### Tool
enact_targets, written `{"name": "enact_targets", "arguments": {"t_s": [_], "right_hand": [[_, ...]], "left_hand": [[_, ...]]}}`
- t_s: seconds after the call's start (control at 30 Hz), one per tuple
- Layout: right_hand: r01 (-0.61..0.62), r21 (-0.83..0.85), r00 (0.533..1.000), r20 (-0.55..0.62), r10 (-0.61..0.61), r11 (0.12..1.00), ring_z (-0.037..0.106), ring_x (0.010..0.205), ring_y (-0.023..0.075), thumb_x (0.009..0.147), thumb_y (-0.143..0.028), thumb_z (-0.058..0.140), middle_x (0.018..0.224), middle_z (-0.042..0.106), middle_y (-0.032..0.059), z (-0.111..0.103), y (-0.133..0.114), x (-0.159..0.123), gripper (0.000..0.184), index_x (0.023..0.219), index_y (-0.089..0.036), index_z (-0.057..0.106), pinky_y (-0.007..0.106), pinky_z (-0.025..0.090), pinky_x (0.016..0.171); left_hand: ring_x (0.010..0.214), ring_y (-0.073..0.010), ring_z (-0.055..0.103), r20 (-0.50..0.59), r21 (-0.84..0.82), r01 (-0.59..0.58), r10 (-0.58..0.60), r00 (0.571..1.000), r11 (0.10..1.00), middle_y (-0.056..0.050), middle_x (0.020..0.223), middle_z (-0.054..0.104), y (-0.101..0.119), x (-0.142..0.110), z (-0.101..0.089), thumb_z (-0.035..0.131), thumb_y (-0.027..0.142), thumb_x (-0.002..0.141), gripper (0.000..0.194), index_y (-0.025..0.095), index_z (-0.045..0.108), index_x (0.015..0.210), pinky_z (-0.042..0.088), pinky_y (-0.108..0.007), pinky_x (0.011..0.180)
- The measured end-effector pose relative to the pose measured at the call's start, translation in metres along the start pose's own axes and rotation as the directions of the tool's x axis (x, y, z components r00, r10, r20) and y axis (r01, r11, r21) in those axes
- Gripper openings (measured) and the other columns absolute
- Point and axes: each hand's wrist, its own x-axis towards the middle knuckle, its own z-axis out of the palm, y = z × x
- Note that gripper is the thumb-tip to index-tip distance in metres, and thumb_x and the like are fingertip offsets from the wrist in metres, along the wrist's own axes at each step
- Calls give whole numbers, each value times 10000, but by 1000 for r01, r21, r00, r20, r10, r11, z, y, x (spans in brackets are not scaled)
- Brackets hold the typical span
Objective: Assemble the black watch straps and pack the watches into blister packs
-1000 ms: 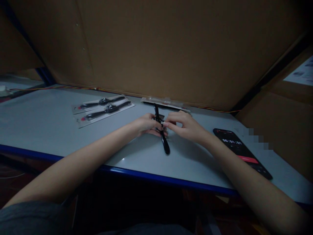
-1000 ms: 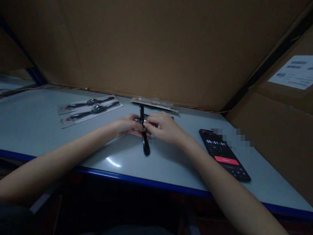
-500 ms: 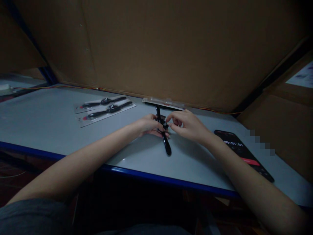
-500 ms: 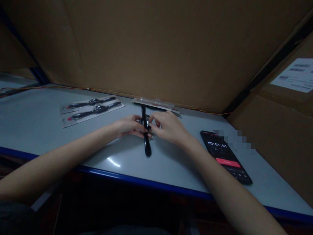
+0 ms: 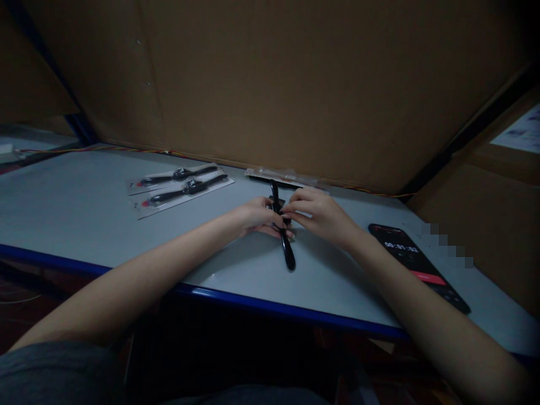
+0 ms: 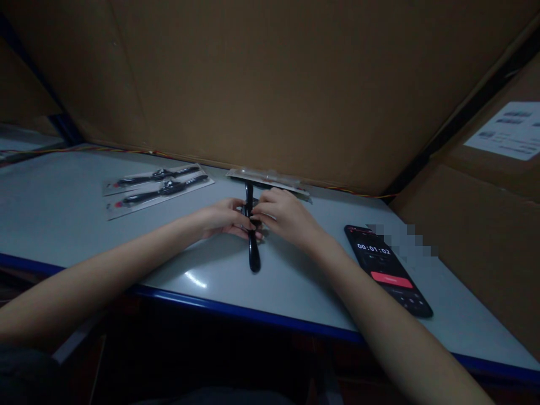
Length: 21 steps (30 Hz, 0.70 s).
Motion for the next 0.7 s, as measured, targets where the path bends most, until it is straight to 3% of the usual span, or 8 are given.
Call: {"name": "enact_targets", "arguments": {"t_s": [0.2,0.37,0.53,0.7], "right_hand": [[105,-1,994,-17,-105,994,548,796,183,881,-150,503,844,657,73,-4,-1,1,196,857,-180,695,317,415,697],[142,14,989,27,-142,990,561,803,183,890,-169,487,860,661,76,-8,-2,-1,185,854,-176,668,316,425,710],[98,46,995,29,-99,994,541,810,182,846,-128,524,834,627,63,-11,-5,-2,102,837,-174,615,307,419,707],[51,86,999,4,-52,995,527,775,172,823,-115,524,789,606,46,-9,-9,-1,111,849,-180,610,298,411,690]], "left_hand": [[661,-218,707,86,6,35,-35,996,999,-104,780,709,0,0,-3,743,1,557,523,82,488,1006,542,-408,737],[694,-206,705,187,57,70,-79,979,996,-122,809,718,0,2,-9,750,64,571,436,80,535,950,528,-398,743],[678,-197,703,144,93,108,-121,982,990,-109,806,718,6,0,-9,730,43,561,468,77,529,982,522,-402,758],[657,-192,699,127,99,76,-88,988,992,-94,768,709,6,-2,-8,741,32,537,460,76,545,950,521,-416,778]]}}
